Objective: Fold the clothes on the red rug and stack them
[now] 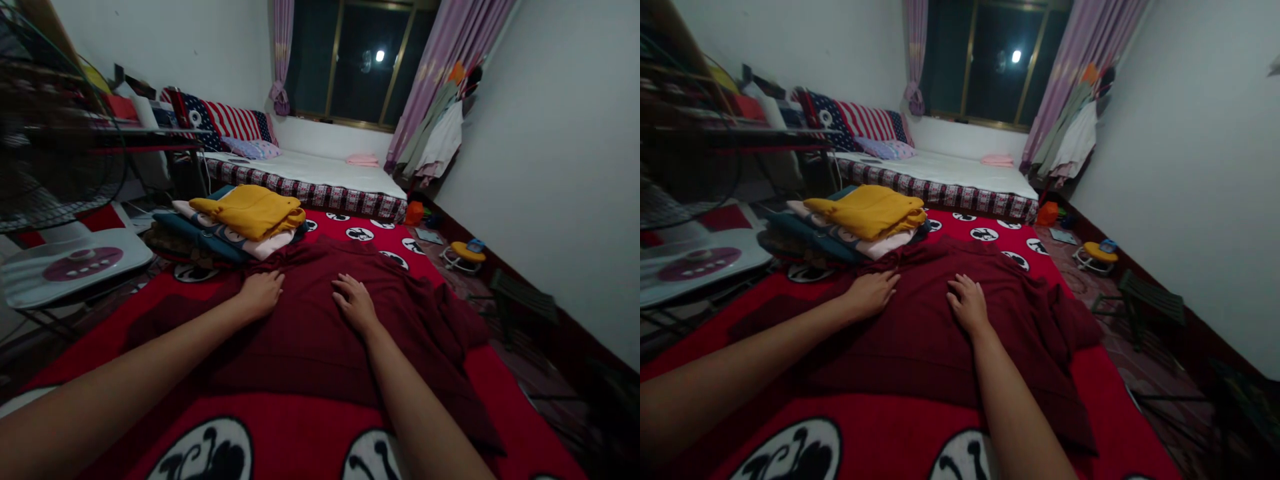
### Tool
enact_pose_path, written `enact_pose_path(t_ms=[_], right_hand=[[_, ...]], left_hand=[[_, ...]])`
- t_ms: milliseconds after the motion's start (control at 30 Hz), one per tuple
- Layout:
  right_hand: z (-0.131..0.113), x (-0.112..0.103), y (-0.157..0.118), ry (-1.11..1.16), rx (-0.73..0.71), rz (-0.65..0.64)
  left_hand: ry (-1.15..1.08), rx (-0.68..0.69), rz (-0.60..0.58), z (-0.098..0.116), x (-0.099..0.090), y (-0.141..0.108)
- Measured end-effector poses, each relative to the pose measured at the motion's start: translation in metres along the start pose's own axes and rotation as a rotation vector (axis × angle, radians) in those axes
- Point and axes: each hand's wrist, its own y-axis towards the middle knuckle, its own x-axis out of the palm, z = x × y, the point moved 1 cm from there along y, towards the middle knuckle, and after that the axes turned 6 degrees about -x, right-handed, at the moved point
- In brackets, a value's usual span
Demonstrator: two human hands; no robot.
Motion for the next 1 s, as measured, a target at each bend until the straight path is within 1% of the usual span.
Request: enact_pose_path(t_ms=[33, 100, 200, 300, 733, 1000], right_hand=[[0.001, 0.0, 0.0, 0.017, 0.01, 0.013], [0.003, 0.001, 0.0, 0.032, 0.017, 0.021], [0.004, 0.002, 0.0, 0.033, 0.016, 0.019], [0.004, 0.002, 0.0, 0.04, 0.017, 0.011], [0.002, -0.002, -0.002, 0.073, 0.011, -0.008], [-0.003, -0.004, -0.01, 0.092, 0.004, -0.019]], left_hand=[[0.016, -0.007, 0.009, -0.009, 0.002, -0.001], [0.017, 0.022, 0.059, -0.019, 0.006, -0.008], [-0.043, 0.036, 0.171, -0.02, 0.014, -0.022], [-0.114, 0.015, 0.216, -0.017, 0.021, -0.03], [-0.181, 0.04, 0.211, -0.019, 0.019, -0.033], [-0.229, 0.03, 0.192, -0.031, 0.019, -0.032]])
